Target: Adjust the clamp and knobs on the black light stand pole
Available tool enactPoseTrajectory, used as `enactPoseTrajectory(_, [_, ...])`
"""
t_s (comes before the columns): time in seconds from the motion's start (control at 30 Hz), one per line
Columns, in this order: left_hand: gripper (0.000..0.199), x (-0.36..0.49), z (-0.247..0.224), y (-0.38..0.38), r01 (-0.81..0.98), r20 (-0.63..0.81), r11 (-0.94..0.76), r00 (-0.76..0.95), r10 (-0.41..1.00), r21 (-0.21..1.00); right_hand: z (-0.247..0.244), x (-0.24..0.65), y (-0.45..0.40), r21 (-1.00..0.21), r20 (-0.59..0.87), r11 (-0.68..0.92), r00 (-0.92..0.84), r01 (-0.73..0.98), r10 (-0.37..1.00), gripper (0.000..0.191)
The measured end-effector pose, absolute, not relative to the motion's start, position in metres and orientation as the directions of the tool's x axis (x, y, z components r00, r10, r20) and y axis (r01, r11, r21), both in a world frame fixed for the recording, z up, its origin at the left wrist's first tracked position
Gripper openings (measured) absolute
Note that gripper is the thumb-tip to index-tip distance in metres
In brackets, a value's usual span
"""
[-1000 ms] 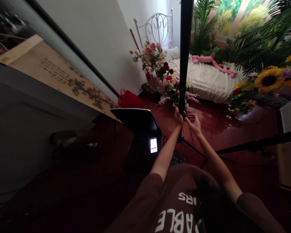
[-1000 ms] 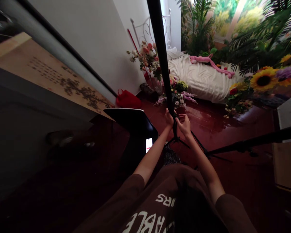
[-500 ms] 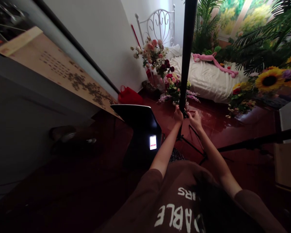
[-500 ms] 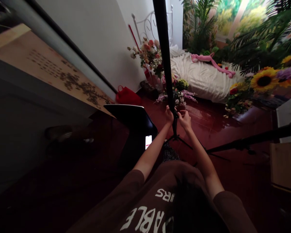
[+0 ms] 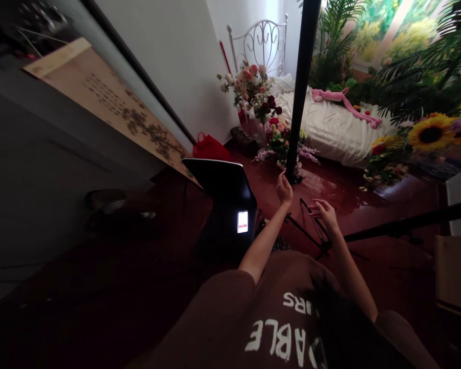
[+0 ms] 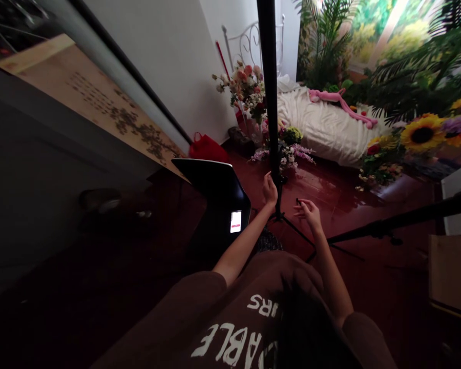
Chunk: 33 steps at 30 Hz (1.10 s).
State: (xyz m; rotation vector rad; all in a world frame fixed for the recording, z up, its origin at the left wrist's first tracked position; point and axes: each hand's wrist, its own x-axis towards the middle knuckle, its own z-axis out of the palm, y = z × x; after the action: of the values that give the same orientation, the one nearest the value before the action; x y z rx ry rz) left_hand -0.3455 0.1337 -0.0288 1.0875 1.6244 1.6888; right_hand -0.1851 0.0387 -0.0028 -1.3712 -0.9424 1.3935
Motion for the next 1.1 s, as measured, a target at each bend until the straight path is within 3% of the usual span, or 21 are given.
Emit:
enactPoseTrajectory(0.2, [0.022, -0.305, -0.069, 0.079, 0.177, 0.065, 0.056, -0.61, 0.79, 0.983, -0.051, -0.117, -0.024, -0.916, -0.398, -0.356, 0.315, -0.184, 0.862, 0.032])
enactPoseTrajectory(0.33, [0.015, -0.255, -0.076, 0.053, 0.128, 0.077, -0.031, -0.366, 0.927, 0.991, -0.06, -0.092, -0.049, -0.923, -0.382, -0.312, 0.443, -0.226, 0.811, 0.031])
enactPoseTrajectory(0.47, [0.019, -0.203, -0.051, 0.046, 0.053, 0.157, -0.154, -0.053, 0.986, 0.987, -0.052, -0.078, -0.066, -0.925, -0.374, -0.256, 0.543, -0.283, 0.752, 0.029])
enactPoseTrajectory(0.7, [0.038, -0.115, 0.017, 0.045, -0.149, 0.333, -0.299, 0.327, 0.885, 0.942, -0.007, -0.041, -0.087, -0.902, -0.395, -0.095, 0.715, -0.422, 0.576, 0.019])
enactPoseTrajectory(0.83, [0.046, -0.071, 0.034, 0.033, -0.229, 0.34, -0.254, 0.542, 0.769, 0.94, 0.029, -0.015, -0.092, -0.863, -0.439, -0.039, 0.71, -0.504, 0.55, 0.031])
enactPoseTrajectory(0.93, [0.047, -0.051, 0.031, 0.027, -0.199, 0.326, -0.258, 0.615, 0.718, 0.945, 0.051, -0.003, -0.091, -0.821, -0.499, -0.074, 0.648, -0.566, 0.576, 0.042])
enactPoseTrajectory(1.1, [0.039, -0.041, 0.017, 0.031, -0.151, 0.353, -0.336, 0.626, 0.696, 0.93, 0.069, 0.005, -0.084, -0.796, -0.562, -0.142, 0.629, -0.589, 0.538, 0.045])
